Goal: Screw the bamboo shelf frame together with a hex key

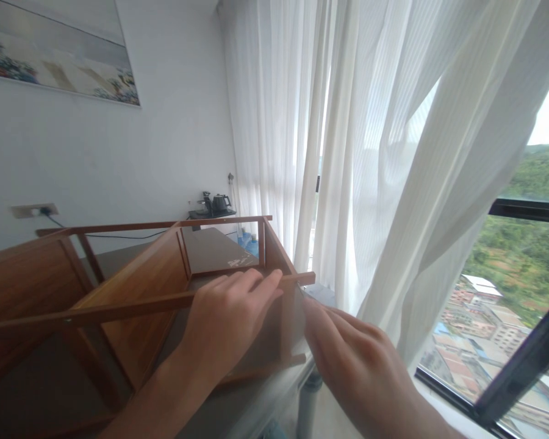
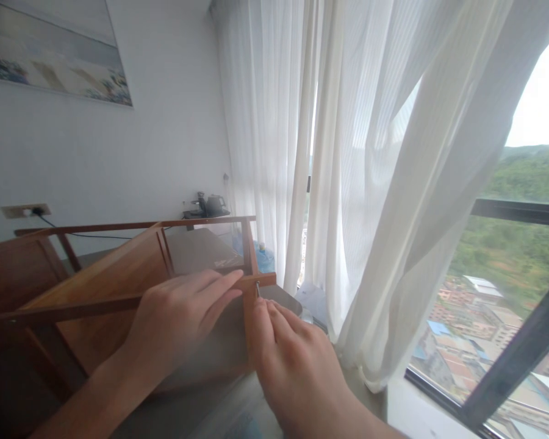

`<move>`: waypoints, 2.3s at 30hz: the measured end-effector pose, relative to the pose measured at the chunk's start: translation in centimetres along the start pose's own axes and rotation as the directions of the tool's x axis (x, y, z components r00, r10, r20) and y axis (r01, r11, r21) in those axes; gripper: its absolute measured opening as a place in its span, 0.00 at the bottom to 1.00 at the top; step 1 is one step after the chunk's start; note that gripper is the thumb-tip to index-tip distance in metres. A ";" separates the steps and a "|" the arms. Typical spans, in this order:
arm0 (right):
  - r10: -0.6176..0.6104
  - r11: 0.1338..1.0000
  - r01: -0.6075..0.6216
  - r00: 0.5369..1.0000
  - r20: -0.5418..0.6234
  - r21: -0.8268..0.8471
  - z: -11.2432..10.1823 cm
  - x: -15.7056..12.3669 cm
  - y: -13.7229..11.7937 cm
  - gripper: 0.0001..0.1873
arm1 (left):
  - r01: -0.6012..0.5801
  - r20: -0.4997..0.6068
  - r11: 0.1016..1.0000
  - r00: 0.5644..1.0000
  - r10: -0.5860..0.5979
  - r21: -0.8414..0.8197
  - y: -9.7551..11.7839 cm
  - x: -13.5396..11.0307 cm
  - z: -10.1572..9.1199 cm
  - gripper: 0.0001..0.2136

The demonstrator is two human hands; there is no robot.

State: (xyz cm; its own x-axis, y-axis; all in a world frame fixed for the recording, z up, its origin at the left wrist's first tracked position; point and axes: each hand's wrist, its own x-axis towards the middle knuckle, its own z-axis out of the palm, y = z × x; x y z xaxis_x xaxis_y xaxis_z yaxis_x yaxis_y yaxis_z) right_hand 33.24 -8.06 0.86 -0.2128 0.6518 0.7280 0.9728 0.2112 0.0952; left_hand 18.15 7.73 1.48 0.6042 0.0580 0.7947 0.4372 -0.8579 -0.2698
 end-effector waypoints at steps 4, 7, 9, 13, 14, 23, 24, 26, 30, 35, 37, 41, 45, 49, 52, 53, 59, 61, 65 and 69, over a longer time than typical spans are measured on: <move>0.006 1.000 -0.005 1.000 0.004 -0.016 -0.2 0.3 0.1 0.13 | 0.020 0.026 1.000 0.999 -0.019 -0.017 -0.1 0.3 0.1 0.10; -0.015 0.999 0.015 1.000 -0.004 -0.042 -0.3 0.4 0.2 0.12 | 0.020 0.021 0.999 1.000 -0.019 -0.028 -0.2 0.3 0.1 0.10; -0.052 0.995 0.052 0.999 -0.006 -0.082 -0.4 0.5 0.2 0.12 | 0.019 0.013 0.999 1.000 -0.019 -0.031 -0.2 0.3 0.1 0.10; -0.131 0.977 0.128 0.991 -0.006 -0.172 -0.8 1.0 0.1 0.14 | 0.023 0.034 0.999 0.999 -0.021 -0.040 -0.1 0.1 0.0 0.10; -0.132 0.978 0.129 0.991 -0.007 -0.165 -0.9 1.0 0.1 0.14 | 0.025 0.038 0.999 0.999 -0.023 -0.043 -0.1 0.1 -0.1 0.10; 0.403 0.739 -0.396 0.908 0.113 0.545 0.7 -0.1 2.2 0.07 | 0.049 0.109 0.997 0.993 -0.043 -0.054 0.1 0.9 -0.7 0.11; 0.452 0.613 -0.435 0.878 0.159 0.659 1.1 -0.3 2.1 0.08 | 0.058 0.137 0.997 0.989 -0.051 -0.049 0.1 1.1 -0.8 0.11; 0.518 0.336 -0.439 0.825 0.225 0.834 2.1 -0.6 1.6 0.13 | 0.072 0.179 0.996 0.982 -0.062 -0.045 0.0 1.3 -1.0 0.10; 0.646 0.009 -0.346 0.718 0.259 0.938 3.9 -0.7 -0.2 0.19 | 0.077 0.180 0.995 0.982 -0.064 -0.070 0.1 1.4 -1.2 0.10; 0.692 0.034 -0.290 0.698 0.187 0.956 5.1 -0.5 -0.9 0.13 | 0.071 0.138 0.994 0.989 -0.058 -0.087 0.0 0.9 -0.6 0.10; 0.681 0.224 -0.318 0.728 0.085 0.921 5.3 -0.8 -0.3 0.09 | 0.057 0.121 0.995 0.991 -0.047 -0.082 -0.2 0.8 -0.5 0.10; 0.478 0.671 -0.296 0.874 -0.092 0.680 4.6 -1.9 1.5 0.10 | 0.032 0.089 0.995 0.996 -0.024 -0.091 -0.3 0.7 -0.4 0.11; 0.183 0.838 -0.119 0.981 -0.070 0.532 3.0 -2.1 3.3 0.20 | 0.028 0.067 0.995 0.998 -0.021 -0.098 -0.3 0.6 -0.5 0.11; 0.033 0.881 0.008 0.996 -0.077 0.473 2.2 -1.5 4.2 0.21 | 0.025 0.056 0.995 0.998 -0.020 -0.097 -0.2 0.7 -0.4 0.11; -0.017 0.914 0.081 0.987 -0.161 0.398 2.1 -1.0 4.1 0.18 | 0.030 0.064 0.995 0.998 -0.024 -0.094 -0.2 0.8 -0.4 0.11; -0.022 0.928 0.094 0.980 -0.198 0.362 2.0 -0.9 3.9 0.17 | 0.032 0.066 0.995 0.997 -0.026 -0.092 -0.2 0.8 -0.4 0.12; -0.029 0.973 0.087 0.965 -0.262 0.212 1.9 -1.1 3.2 0.17 | 0.037 0.085 0.996 0.996 -0.030 -0.081 -0.2 0.5 -0.4 0.12; -0.062 0.972 0.118 0.963 -0.262 0.204 1.8 -1.1 3.2 0.17 | 0.037 0.088 0.997 0.996 -0.031 -0.067 -0.2 0.5 -0.5 0.12; -0.127 0.967 0.176 0.960 -0.248 0.187 1.4 -0.8 3.4 0.15 | 0.029 0.079 0.998 0.997 -0.024 -0.059 -0.2 0.5 -0.5 0.12; -0.173 0.969 0.208 0.956 -0.237 0.130 1.2 -0.4 3.4 0.13 | 0.026 0.078 0.998 0.997 -0.021 -0.061 -0.3 0.6 -0.5 0.12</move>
State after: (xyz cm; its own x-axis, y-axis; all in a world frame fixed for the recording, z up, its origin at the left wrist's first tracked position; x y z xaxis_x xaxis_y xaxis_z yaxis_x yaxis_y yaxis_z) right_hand 36.54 -6.68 0.08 -0.3501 0.4137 0.8404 0.8870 0.4349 0.1554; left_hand 18.08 7.76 2.28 0.6448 0.1160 0.7555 0.4116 -0.8855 -0.2153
